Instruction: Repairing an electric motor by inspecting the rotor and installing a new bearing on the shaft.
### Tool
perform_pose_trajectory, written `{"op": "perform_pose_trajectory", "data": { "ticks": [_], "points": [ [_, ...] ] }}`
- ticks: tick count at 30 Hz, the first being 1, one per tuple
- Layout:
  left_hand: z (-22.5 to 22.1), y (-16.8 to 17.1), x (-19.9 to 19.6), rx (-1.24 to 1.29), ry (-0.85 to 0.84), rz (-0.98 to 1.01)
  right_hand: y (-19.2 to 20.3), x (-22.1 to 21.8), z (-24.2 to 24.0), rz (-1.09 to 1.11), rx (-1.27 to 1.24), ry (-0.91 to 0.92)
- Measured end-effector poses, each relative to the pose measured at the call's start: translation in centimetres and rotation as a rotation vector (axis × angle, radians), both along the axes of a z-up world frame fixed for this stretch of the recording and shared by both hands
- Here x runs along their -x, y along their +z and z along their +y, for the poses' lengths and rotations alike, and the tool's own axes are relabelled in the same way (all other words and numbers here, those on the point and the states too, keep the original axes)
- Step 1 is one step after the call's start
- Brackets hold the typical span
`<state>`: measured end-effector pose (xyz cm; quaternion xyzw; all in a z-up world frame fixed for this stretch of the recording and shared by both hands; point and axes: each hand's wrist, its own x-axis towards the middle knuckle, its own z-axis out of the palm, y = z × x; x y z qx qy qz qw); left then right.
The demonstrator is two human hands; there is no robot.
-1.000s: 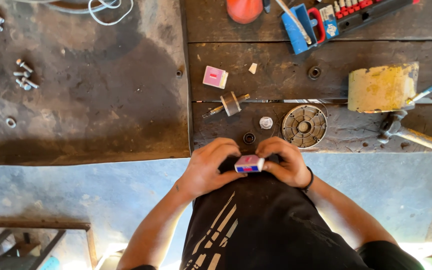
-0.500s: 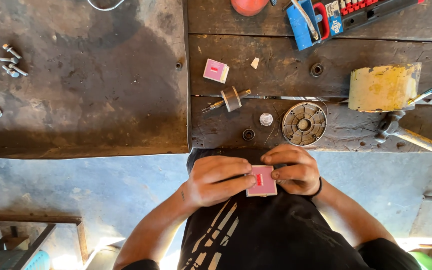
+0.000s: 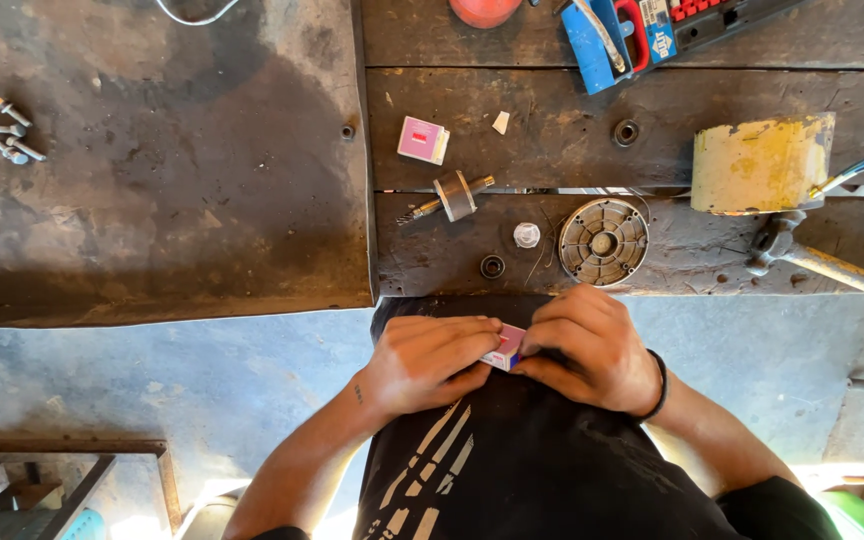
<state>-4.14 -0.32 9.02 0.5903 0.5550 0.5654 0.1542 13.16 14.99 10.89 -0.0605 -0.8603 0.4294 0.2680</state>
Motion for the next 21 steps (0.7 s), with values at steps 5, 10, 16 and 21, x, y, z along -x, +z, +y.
{"op": "perform_pose_trajectory", "data": {
  "ticks": [5, 10, 16, 21],
  "points": [
    [-0.4, -0.1, -0.1, 0.024, 0.005, 0.053, 0.3, -0.2, -0.3, -0.132, 0.070, 0.027],
    [-0.5, 0.2, -0.1, 0.068, -0.010, 0.117, 0.2, -0.4, -0.2, -0.261, 0.110, 0.101],
    [-1.2, -0.8, -0.1, 0.101, -0.039, 0.112, 0.0, -0.3, -0.1, -0.276, 0.146, 0.159],
    [-0.9, 0.0, 0.3, 0.150, -0.069, 0.090, 0.3, -0.8, 0.7, -0.262, 0.126, 0.120]
  ]
}}
